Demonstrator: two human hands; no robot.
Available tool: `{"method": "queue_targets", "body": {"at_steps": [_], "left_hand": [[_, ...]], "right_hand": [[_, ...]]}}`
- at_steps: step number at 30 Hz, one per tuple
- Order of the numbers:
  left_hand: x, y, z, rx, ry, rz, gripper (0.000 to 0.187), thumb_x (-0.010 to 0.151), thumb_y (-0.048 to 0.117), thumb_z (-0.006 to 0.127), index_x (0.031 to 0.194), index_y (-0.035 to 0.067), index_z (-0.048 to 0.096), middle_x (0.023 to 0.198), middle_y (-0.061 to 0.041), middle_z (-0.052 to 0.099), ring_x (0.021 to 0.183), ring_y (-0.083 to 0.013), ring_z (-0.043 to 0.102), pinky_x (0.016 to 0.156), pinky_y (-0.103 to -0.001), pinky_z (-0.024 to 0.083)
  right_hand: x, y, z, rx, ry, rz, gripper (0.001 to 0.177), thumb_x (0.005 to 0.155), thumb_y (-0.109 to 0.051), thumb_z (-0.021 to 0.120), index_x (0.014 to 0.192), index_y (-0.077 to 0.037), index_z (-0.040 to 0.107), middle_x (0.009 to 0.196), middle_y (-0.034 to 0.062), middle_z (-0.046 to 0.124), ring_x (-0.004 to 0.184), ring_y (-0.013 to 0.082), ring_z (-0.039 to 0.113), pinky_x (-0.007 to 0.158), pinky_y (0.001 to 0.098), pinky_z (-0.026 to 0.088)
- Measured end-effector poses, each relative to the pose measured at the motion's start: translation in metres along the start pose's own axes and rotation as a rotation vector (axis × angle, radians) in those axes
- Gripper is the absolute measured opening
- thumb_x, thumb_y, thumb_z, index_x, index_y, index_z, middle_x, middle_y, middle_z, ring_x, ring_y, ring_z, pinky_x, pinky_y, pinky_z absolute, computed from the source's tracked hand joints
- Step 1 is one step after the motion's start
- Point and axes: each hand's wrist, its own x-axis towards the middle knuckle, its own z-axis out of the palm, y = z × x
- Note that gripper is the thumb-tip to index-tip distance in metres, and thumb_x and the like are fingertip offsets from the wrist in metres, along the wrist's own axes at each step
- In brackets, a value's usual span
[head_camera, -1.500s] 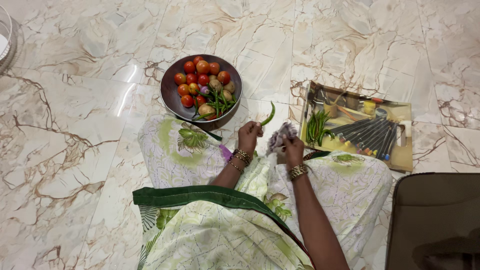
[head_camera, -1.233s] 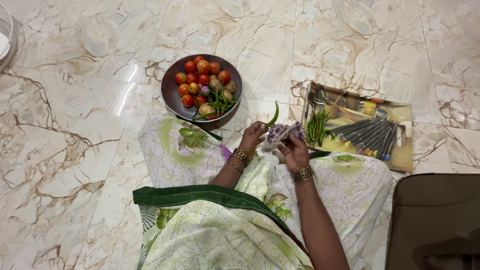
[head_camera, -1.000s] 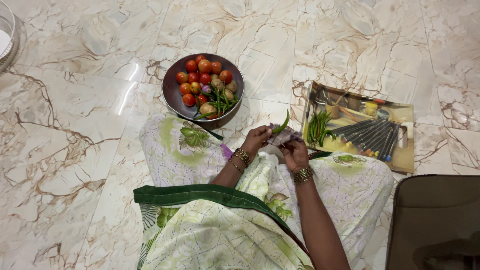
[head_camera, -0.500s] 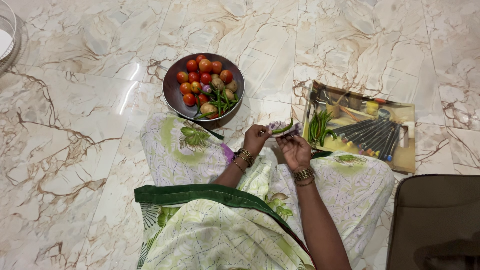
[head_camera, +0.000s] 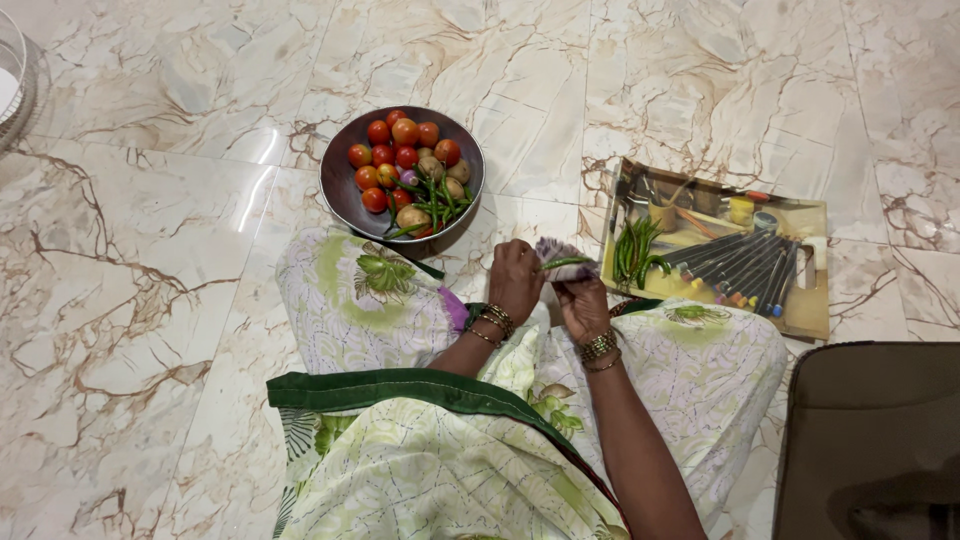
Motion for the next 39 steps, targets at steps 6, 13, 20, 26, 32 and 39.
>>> {"method": "queue_targets", "body": {"at_steps": [6, 13, 20, 26, 32, 39], "left_hand": [[-0.008, 0.013, 0.008, 0.082, -0.054, 0.15, 0.022, 0.076, 0.007, 0.074, 0.095, -0.002, 0.07, 0.121, -0.015, 0.056, 0.125, -0.0363, 0.043, 0.093, -0.05, 0.04], [-0.007, 0.045, 0.008, 0.077, 0.029, -0.095, 0.018, 0.081, 0.014, 0.069, 0.09, -0.002, 0.071, 0.117, -0.016, 0.057, 0.12, -0.0362, 0.042, 0.093, -0.051, 0.04], [0.04, 0.091, 0.094, -0.08, -0.102, -0.432, 0.026, 0.098, 0.021, 0.063, 0.091, -0.002, 0.073, 0.106, -0.019, 0.065, 0.097, -0.0372, 0.064, 0.082, -0.046, 0.054], [0.066, 0.087, 0.167, -0.012, -0.268, -0.759, 0.027, 0.098, 0.022, 0.064, 0.097, -0.002, 0.076, 0.121, -0.021, 0.066, 0.098, -0.0357, 0.072, 0.081, -0.045, 0.059], [0.073, 0.081, 0.163, 0.115, -0.454, -0.669, 0.028, 0.082, 0.025, 0.076, 0.101, 0.005, 0.075, 0.121, -0.017, 0.065, 0.107, -0.0346, 0.066, 0.086, -0.043, 0.058], [0.08, 0.032, 0.175, -0.116, -0.5, -0.798, 0.034, 0.094, 0.034, 0.065, 0.093, 0.004, 0.081, 0.091, -0.015, 0.077, 0.084, -0.0296, 0.076, 0.075, -0.042, 0.061]], "right_hand": [[0.009, 0.01, -0.022, -0.137, 0.211, -0.06, 0.009, 0.101, 0.005, 0.063, 0.106, 0.0, 0.068, 0.098, 0.0083, 0.072, 0.078, 0.0157, 0.065, 0.066, 0.0266, 0.056], [0.04, 0.015, -0.073, -0.233, 0.53, -0.115, 0.004, 0.096, 0.001, 0.061, 0.097, -0.001, 0.065, 0.085, 0.0057, 0.068, 0.068, 0.0152, 0.062, 0.059, 0.0282, 0.052], [0.03, 0.052, -0.047, -1.342, -0.085, -0.004, 0.025, 0.087, -0.018, 0.077, 0.082, 0.001, 0.062, 0.067, 0.0078, 0.058, 0.06, 0.0188, 0.053, 0.056, 0.037, 0.046], [0.026, 0.046, -0.038, -1.567, -0.246, 0.02, 0.029, 0.084, -0.022, 0.079, 0.073, -0.003, 0.06, 0.057, 0.0042, 0.055, 0.053, 0.0128, 0.048, 0.051, 0.0383, 0.041], [0.035, 0.056, -0.054, -1.551, -0.266, 0.029, 0.032, 0.087, -0.02, 0.08, 0.075, -0.001, 0.058, 0.057, 0.0056, 0.053, 0.055, 0.0123, 0.043, 0.05, 0.0376, 0.038], [0.032, 0.052, -0.038, -1.445, -0.254, 0.035, 0.023, 0.088, -0.017, 0.077, 0.086, 0.001, 0.062, 0.065, 0.0062, 0.06, 0.058, 0.0147, 0.052, 0.053, 0.0354, 0.045]]}}
